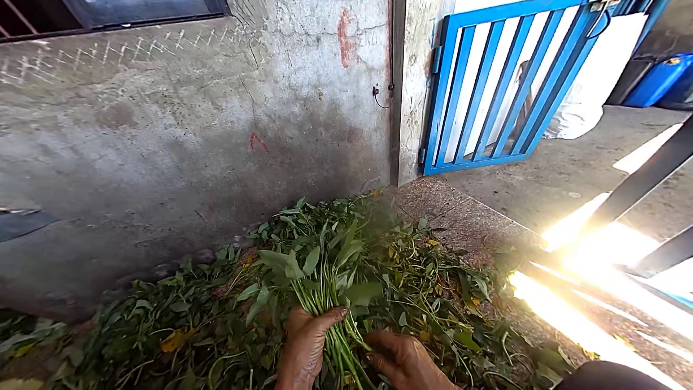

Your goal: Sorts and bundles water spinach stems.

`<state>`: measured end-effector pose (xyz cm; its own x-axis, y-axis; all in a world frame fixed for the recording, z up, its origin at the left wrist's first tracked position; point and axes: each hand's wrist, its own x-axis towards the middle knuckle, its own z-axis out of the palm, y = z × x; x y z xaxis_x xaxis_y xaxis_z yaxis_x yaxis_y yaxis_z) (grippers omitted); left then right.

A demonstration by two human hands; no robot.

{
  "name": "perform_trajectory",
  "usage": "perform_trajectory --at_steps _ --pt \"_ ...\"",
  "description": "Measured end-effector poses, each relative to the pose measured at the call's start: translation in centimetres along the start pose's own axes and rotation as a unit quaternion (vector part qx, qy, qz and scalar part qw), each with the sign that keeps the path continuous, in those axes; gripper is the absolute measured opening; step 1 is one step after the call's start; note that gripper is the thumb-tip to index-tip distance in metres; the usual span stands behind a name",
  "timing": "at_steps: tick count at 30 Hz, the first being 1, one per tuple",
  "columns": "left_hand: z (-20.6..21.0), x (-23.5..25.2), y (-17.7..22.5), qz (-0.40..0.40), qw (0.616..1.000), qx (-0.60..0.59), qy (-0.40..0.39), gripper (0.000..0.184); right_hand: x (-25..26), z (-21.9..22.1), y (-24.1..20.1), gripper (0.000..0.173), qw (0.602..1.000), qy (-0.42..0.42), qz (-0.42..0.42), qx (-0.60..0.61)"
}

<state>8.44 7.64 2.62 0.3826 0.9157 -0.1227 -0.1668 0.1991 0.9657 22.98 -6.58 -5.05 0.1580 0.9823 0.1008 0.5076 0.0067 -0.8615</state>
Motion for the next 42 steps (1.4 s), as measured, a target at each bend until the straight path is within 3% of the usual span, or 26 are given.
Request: perform_trajectory --at_steps 2,3,6,10,14,17,19,21,24,25,26,28,30,32,33,36,38,42 --pt "0.2 -0.2 -0.1 0.000 1.000 0.005 -0.007 0.039 0.6 -0.2 -0.4 0.054 0.993 -0.056 0.072 0.077" --pt "0.3 -0.4 -0.3 0.002 1.000 0.005 -0.012 0.041 1.0 -0.2 -0.5 0.053 0.984 -0.070 0.086 0.140" --pt "0.4 -0.4 -0.6 -0.002 1.000 -0.007 -0.030 0.040 1.9 0.6 -1.4 0.032 0.933 -0.059 0.118 0.335" --pt "0.2 -0.2 -0.5 -0.015 0.999 -0.026 -0.019 0.034 2.0 1.7 -2.8 0.016 0.806 0.056 0.190 0.558" --pt "0.1 0.3 -0.8 -0.040 0.998 -0.034 0.041 0.030 2.2 2.4 -3.0 0.010 0.689 0.143 0.207 0.680" --pt "0.1 0.7 -0.9 -0.071 0.993 -0.038 0.080 0.029 2.0 2.0 -2.8 0.035 0.631 0.132 0.181 0.743" --pt "0.4 0.8 -0.7 -0.071 0.991 -0.038 0.107 0.028 1.6 1.7 -2.5 0.039 0.641 0.111 0.142 0.746" --pt "0.5 1.1 -0.7 -0.054 0.987 -0.038 0.143 0.026 0.6 1.3 -2.1 0.036 0.694 0.096 0.126 0.703" --pt "-0.5 2.1 -0.4 -0.010 0.981 -0.035 0.192 0.029 -2.5 -0.2 0.6 0.027 0.863 0.071 0.166 0.472" --pt "-0.7 2.2 -0.3 -0.002 0.980 -0.029 0.199 0.030 -3.9 -1.3 2.3 0.019 0.929 0.034 0.190 0.315" --pt "-0.7 2.1 -0.4 0.001 0.979 -0.024 0.200 0.031 -5.0 -2.6 3.7 0.028 0.966 -0.039 0.222 0.124" --pt "-0.4 1.4 -0.9 -0.001 0.982 -0.015 0.189 0.032 -5.7 -4.1 4.2 0.061 0.930 -0.137 0.319 -0.119" --pt "0.8 0.7 -1.6 -0.004 0.985 -0.009 0.170 0.034 -5.0 -4.7 3.4 0.052 0.941 -0.071 0.292 -0.156" --pt "2.2 -0.1 -2.2 -0.005 0.989 -0.004 0.146 0.037 -3.4 -4.6 1.2 0.046 0.982 0.042 0.183 -0.031" --pt "2.9 -0.5 -2.4 -0.004 0.991 -0.001 0.133 0.037 -2.3 -4.1 -0.4 0.048 0.984 0.086 0.143 0.061" --pt "4.5 -1.5 -2.5 0.015 0.995 0.013 0.093 0.037 0.9 -2.0 -4.6 0.049 0.956 0.176 0.081 0.222" --pt "5.0 -2.1 -2.2 0.024 0.997 0.015 0.066 0.035 2.6 -0.8 -5.4 0.035 0.938 0.237 0.052 0.249" --pt "4.7 -2.9 -1.2 -0.017 1.000 0.003 0.016 0.031 3.9 -0.3 -6.1 0.021 0.872 0.277 0.077 0.395"
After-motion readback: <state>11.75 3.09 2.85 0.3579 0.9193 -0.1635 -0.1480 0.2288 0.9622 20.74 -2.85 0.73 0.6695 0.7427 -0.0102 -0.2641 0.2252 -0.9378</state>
